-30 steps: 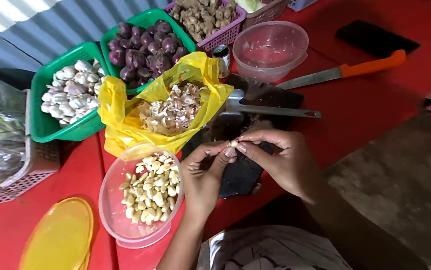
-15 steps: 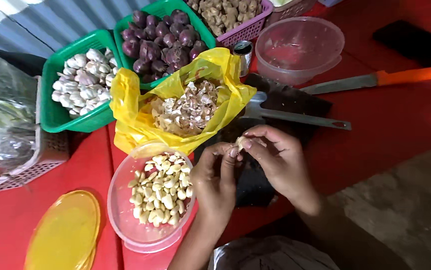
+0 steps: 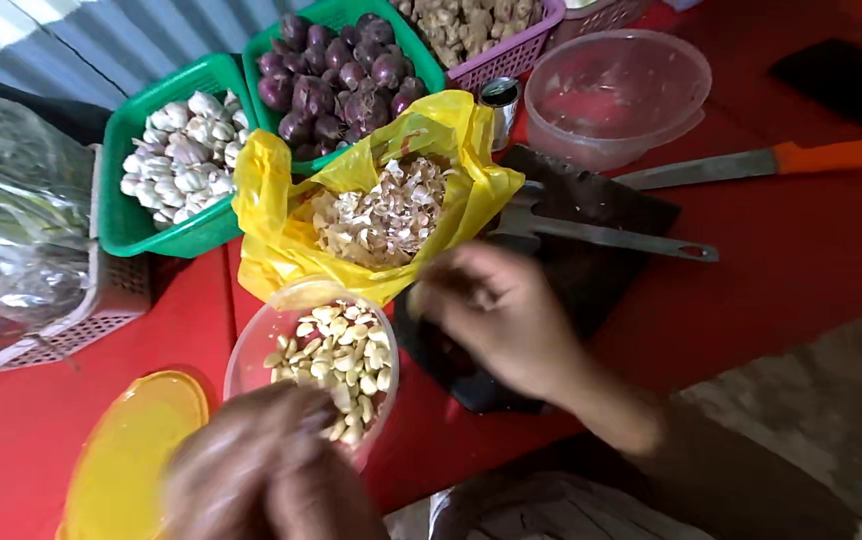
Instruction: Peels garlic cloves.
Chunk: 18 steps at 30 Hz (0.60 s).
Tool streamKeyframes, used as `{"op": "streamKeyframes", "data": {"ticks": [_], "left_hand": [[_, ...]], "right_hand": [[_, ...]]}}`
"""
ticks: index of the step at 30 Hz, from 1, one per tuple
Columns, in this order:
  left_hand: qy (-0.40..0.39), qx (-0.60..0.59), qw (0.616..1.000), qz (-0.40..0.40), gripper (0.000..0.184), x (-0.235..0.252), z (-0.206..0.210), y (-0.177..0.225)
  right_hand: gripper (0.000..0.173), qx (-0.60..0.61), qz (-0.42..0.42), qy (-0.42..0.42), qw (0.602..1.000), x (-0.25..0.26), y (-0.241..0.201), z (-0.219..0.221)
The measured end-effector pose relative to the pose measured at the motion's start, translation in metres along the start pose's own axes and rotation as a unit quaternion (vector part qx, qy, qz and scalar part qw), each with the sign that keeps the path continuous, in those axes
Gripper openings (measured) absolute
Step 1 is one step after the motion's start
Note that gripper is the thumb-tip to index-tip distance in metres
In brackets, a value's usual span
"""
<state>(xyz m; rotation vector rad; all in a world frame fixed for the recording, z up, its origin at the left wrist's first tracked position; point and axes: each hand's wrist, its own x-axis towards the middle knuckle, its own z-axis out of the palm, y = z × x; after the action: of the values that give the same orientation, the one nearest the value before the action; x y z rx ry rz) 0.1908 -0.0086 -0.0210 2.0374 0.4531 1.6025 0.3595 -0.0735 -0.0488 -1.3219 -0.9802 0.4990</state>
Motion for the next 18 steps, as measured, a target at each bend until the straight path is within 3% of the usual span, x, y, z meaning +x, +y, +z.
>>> {"op": "streamKeyframes", "data": {"ticks": [2, 4, 6, 9, 14, 18], "left_hand": [[0.077, 0.02, 0.997, 0.011, 0.016, 0.007, -0.03, -0.008], [0.098, 0.068, 0.993, 0.01, 0.014, 0.01, -0.054, -0.016], [0.08, 0.107, 0.991, 0.015, 0.013, 0.011, -0.075, -0.024], [0.016, 0.141, 0.99, 0.026, 0.013, 0.016, -0.094, -0.026], [-0.039, 0.159, 0.986, 0.032, 0.018, 0.048, -0.061, -0.008], [-0.143, 0.17, 0.973, 0.069, 0.017, 0.08, -0.024, -0.015]], "right_hand": [[0.016, -0.159, -0.078, -0.085, 0.981, 0.0, -0.003, 0.029], [0.02, -0.263, -0.135, -0.163, 0.941, -0.003, -0.002, 0.049], [0.025, -0.281, -0.119, -0.221, 0.926, -0.004, -0.004, 0.056], [0.027, -0.247, -0.051, -0.247, 0.936, 0.002, -0.007, 0.053], [0.018, -0.265, 0.005, -0.307, 0.914, 0.023, -0.011, 0.042], [0.013, -0.194, 0.013, -0.223, 0.955, 0.031, -0.006, 0.024]]}}
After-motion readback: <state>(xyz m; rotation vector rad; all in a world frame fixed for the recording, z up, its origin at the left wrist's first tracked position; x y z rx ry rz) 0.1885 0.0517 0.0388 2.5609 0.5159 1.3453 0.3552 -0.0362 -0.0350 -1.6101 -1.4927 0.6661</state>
